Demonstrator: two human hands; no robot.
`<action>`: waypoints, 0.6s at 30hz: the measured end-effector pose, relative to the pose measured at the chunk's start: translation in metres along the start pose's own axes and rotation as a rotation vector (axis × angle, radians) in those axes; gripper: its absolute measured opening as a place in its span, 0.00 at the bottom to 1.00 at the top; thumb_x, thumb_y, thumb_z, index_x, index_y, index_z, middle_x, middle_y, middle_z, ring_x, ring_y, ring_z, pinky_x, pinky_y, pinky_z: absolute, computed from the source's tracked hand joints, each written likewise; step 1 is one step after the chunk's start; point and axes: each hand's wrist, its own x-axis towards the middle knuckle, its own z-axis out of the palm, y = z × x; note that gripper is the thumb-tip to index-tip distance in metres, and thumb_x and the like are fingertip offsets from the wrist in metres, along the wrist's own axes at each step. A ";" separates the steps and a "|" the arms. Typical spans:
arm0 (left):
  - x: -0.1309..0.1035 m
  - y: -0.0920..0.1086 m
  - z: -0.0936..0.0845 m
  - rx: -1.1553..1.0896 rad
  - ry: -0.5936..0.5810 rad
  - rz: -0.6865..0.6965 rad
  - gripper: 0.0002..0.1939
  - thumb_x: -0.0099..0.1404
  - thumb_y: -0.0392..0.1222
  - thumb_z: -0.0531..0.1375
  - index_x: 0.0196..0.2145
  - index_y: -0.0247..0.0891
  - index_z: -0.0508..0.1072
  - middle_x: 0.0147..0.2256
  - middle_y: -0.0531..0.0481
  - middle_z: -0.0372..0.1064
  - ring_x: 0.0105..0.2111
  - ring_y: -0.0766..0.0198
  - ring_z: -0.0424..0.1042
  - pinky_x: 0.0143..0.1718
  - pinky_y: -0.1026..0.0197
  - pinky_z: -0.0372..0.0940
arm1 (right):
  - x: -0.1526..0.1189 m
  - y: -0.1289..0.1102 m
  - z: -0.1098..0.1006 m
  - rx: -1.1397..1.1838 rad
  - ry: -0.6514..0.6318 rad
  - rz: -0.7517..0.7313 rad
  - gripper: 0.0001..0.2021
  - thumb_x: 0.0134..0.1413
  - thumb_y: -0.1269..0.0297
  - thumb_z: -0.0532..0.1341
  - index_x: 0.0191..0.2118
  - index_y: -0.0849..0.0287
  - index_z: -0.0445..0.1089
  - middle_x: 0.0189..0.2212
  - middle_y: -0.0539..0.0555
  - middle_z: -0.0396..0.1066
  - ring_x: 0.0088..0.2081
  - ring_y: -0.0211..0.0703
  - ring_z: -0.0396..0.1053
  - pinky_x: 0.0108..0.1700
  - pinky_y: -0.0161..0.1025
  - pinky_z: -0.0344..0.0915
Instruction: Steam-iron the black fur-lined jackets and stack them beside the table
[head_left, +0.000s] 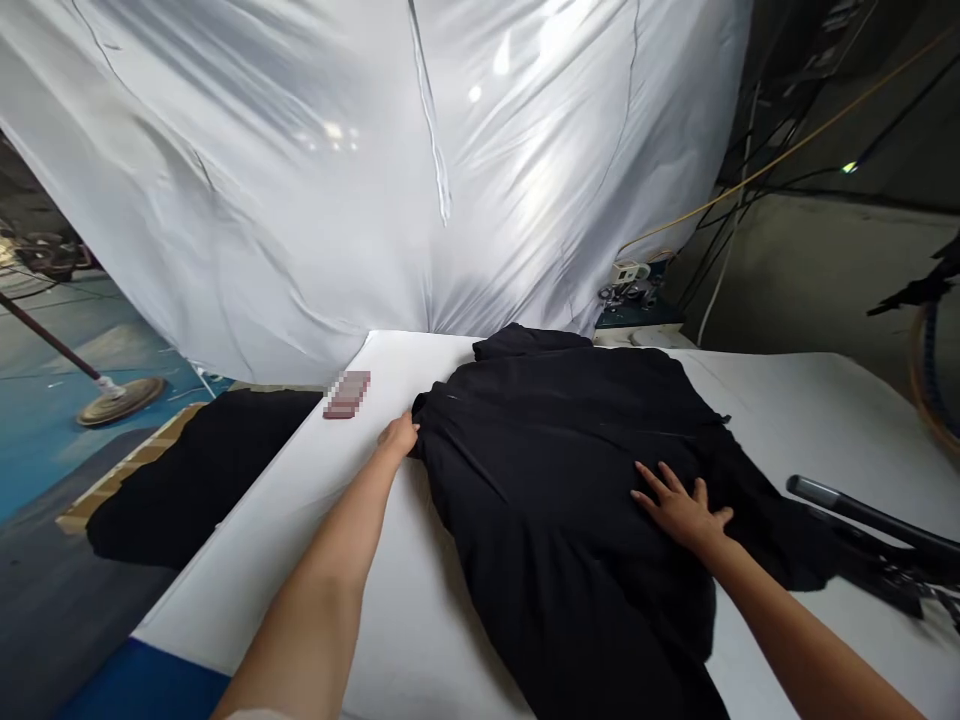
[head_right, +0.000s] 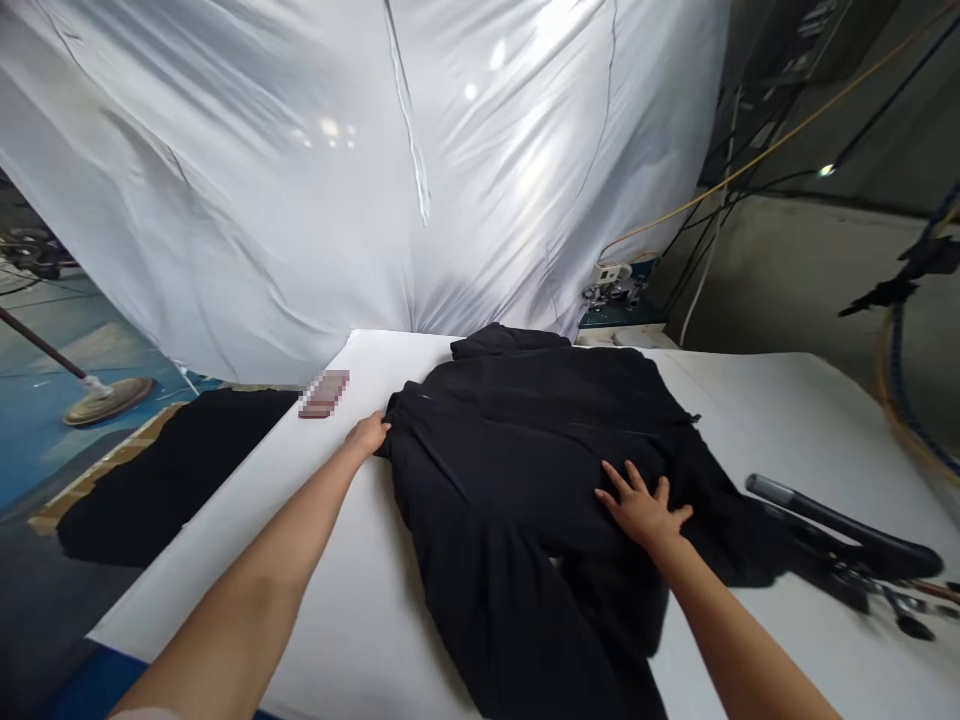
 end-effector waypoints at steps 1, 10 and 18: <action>-0.001 0.006 0.001 0.024 0.025 -0.047 0.15 0.61 0.37 0.50 0.45 0.33 0.66 0.41 0.36 0.69 0.45 0.50 0.66 0.42 0.50 0.60 | 0.000 -0.002 0.003 0.016 -0.026 0.019 0.30 0.49 0.38 0.40 0.59 0.31 0.40 0.64 0.43 0.35 0.60 0.72 0.34 0.46 0.76 0.41; -0.086 0.081 0.078 0.212 -0.224 0.619 0.19 0.61 0.48 0.51 0.50 0.50 0.64 0.52 0.47 0.60 0.54 0.52 0.55 0.53 0.47 0.50 | -0.018 0.011 -0.028 0.091 0.100 -0.182 0.19 0.51 0.63 0.51 0.50 0.49 0.65 0.54 0.55 0.56 0.53 0.57 0.52 0.48 0.55 0.55; -0.142 0.146 0.117 0.121 -0.270 0.682 0.23 0.62 0.49 0.48 0.55 0.53 0.58 0.58 0.48 0.52 0.57 0.51 0.51 0.54 0.44 0.48 | -0.065 0.073 -0.041 0.004 -0.049 -0.603 0.26 0.36 0.71 0.62 0.45 0.40 0.69 0.59 0.49 0.48 0.58 0.59 0.43 0.54 0.56 0.46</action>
